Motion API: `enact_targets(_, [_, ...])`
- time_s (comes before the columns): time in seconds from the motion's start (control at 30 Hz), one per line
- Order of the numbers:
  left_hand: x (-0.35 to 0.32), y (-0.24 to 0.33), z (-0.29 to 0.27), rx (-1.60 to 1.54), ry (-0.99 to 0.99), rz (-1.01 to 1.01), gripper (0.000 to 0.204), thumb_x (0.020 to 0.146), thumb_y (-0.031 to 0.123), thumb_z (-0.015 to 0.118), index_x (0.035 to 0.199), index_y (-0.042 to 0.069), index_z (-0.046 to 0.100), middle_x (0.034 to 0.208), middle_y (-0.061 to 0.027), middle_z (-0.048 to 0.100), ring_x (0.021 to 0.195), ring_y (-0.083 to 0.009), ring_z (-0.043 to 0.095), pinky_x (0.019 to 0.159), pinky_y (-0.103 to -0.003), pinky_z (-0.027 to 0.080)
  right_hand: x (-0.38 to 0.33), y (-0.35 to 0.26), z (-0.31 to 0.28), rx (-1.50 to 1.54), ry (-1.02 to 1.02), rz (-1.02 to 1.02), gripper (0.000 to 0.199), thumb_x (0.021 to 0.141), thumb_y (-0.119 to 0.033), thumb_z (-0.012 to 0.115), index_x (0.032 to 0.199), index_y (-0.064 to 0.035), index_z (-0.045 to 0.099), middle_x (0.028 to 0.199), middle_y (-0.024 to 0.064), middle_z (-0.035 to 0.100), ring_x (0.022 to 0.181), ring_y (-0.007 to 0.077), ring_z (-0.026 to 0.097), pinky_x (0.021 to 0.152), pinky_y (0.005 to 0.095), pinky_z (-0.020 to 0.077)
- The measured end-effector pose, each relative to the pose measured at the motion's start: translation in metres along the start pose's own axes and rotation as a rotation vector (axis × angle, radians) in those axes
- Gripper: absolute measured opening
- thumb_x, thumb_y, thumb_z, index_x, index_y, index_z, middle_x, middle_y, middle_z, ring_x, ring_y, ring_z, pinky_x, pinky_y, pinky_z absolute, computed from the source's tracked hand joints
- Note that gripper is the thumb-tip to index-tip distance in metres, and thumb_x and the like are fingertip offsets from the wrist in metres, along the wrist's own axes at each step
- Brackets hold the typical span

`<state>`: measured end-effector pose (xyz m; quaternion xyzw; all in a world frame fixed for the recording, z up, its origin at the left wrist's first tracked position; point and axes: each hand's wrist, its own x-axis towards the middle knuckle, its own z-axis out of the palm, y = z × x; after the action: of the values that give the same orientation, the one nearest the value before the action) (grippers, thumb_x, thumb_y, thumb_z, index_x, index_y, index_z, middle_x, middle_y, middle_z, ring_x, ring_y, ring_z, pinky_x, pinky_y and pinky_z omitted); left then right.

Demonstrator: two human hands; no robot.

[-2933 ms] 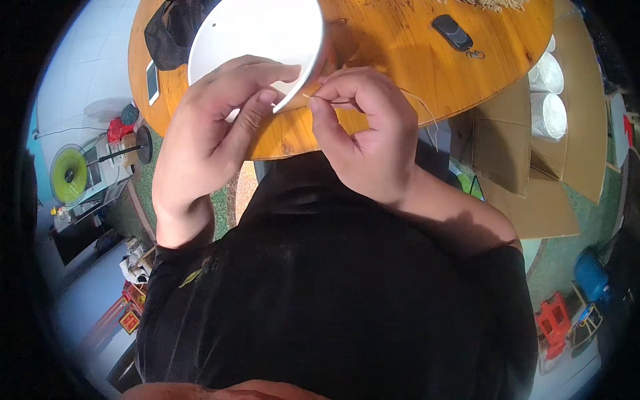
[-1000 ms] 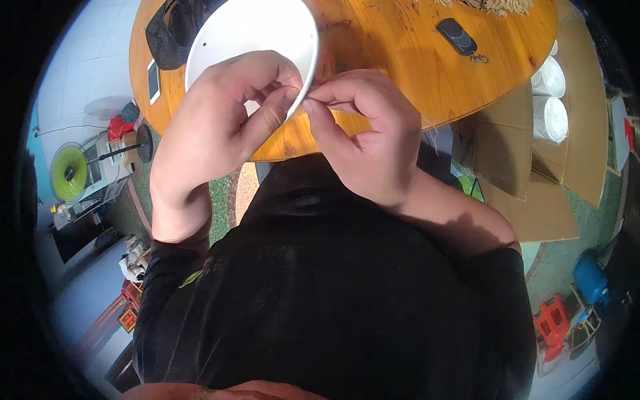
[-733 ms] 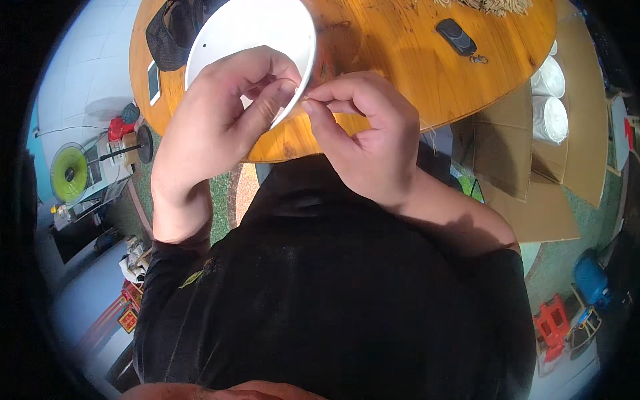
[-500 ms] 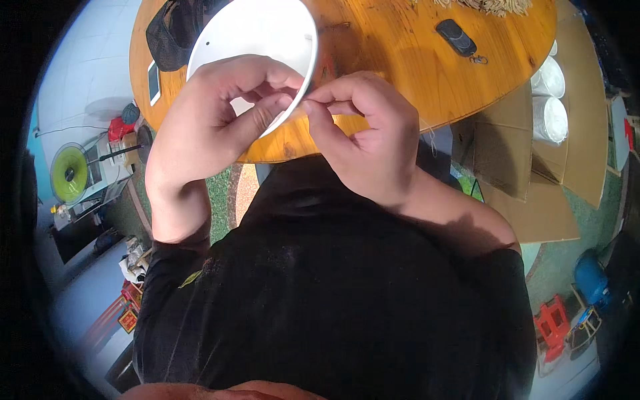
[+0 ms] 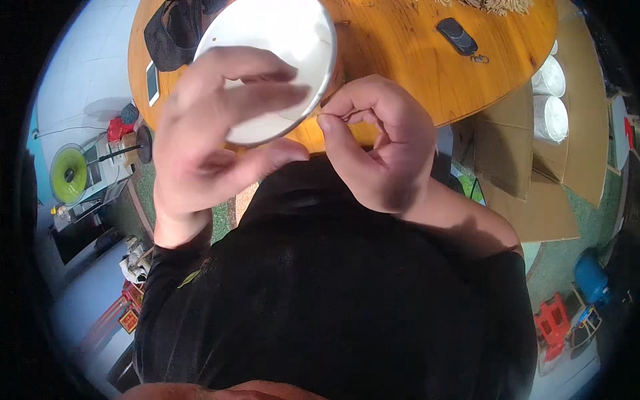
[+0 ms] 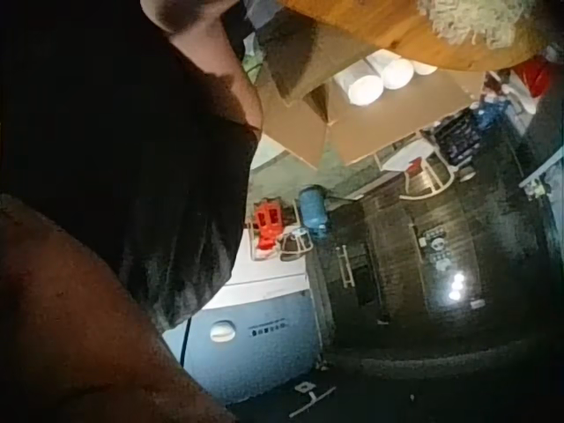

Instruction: Threading a cord through pre-drilled holes in a paper bucket to attach a handle.

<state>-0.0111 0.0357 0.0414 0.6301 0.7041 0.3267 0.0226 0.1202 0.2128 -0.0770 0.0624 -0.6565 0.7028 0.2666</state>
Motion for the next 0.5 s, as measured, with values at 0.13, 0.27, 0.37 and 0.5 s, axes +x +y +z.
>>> enact_targets(0.13, [0.002,-0.004,0.019,0.037,0.019,0.047,0.034,0.08,0.013,0.09,0.111,0.001,0.081,0.106,-0.0118,0.074,0.094,-0.0258,0.071,0.081,-0.036,0.058,0.001,-0.004,0.004,0.096,0.023,-0.023,0.018,0.095,0.011,0.072,0.111,0.0052,0.064,0.105,0.0129,0.07,0.095,0.0136,0.073,0.084,0.0257,0.0615])
enact_targets(0.27, [0.0,-0.006,0.02,0.058,0.045,0.03,0.024,0.084,0.012,0.087,0.104,0.001,0.081,0.098,-0.0107,0.073,0.084,-0.0253,0.072,0.072,-0.034,0.057,0.003,-0.008,-0.002,0.218,-0.03,0.131,0.013,0.1,0.008,0.068,0.112,0.0054,0.064,0.106,0.011,0.07,0.097,0.0124,0.072,0.087,0.0261,0.0612])
enact_targets(0.37, [0.002,-0.006,0.022,0.055,0.044,0.005,0.018,0.087,0.012,0.085,0.1,0.001,0.078,0.094,-0.0105,0.072,0.083,-0.0246,0.073,0.071,-0.033,0.057,0.002,-0.01,-0.001,0.278,-0.038,0.189,0.01,0.103,0.006,0.066,0.113,0.0054,0.064,0.107,0.0099,0.07,0.098,0.0121,0.072,0.088,0.026,0.061])
enact_targets(0.5, [0.003,-0.003,0.025,0.039,0.043,-0.069,0.013,0.092,0.009,0.082,0.099,0.001,0.073,0.094,-0.0115,0.071,0.083,-0.026,0.072,0.072,-0.034,0.057,0.004,-0.011,0.001,0.329,-0.032,0.241,0.011,0.103,0.005,0.067,0.114,0.0044,0.065,0.105,0.0074,0.07,0.092,0.0078,0.069,0.083,0.0225,0.0579])
